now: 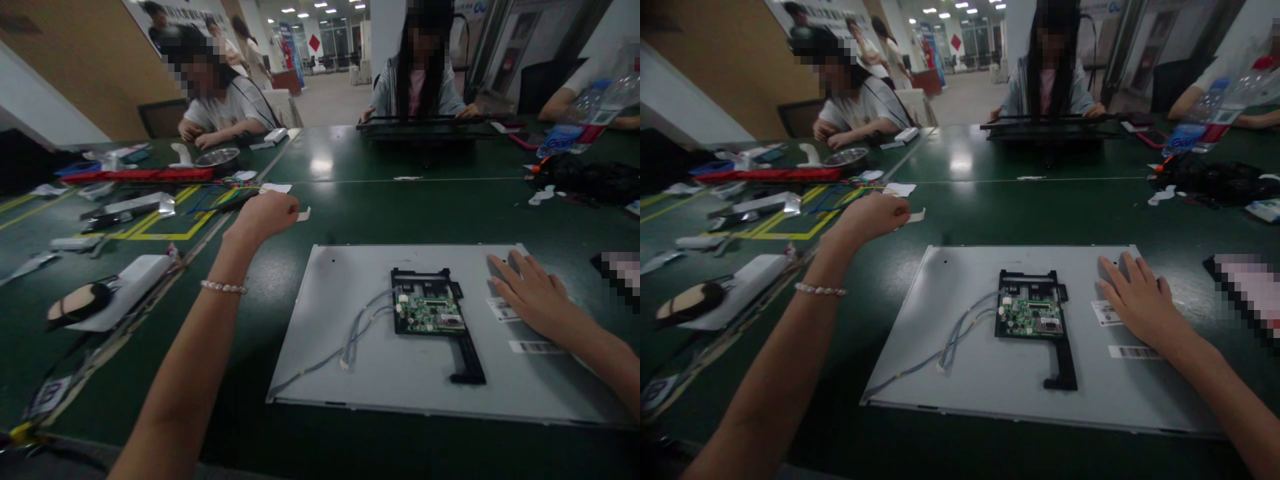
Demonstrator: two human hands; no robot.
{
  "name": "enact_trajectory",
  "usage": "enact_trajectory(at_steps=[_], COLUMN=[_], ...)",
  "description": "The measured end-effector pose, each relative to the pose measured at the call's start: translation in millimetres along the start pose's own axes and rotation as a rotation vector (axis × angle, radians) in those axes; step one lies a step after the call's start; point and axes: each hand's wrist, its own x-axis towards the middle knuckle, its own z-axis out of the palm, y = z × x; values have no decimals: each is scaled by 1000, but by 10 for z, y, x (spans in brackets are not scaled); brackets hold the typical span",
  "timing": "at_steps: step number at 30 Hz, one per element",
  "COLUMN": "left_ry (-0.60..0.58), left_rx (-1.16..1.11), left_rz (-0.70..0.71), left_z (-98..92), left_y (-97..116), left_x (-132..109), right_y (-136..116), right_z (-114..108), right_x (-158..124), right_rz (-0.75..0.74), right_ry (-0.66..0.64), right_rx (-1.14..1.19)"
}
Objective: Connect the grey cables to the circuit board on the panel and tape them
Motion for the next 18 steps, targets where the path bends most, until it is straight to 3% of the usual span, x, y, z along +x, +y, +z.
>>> enact_trajectory(at_steps=[5,9,12,15,18], left_ry=[29,-147,-267,-389,-377], left_rx=[-67,-162,-232,-377,-492], left_rz=[120,250,405,526,413], left_z=[-176,-192,-188,-181,-57], left_y=[346,796,1004,955,647], left_x=[-100,-193,-247,-224,-85], right_y=[42,46,37,35,43], right_z=[62,66,50,49,67], right_x=[12,11,5,8,17], right_rz=[-11,-5,-16,-15,0], right_ry=[11,17,11,11,19], right_rx=[-7,-2,-11,-13,3])
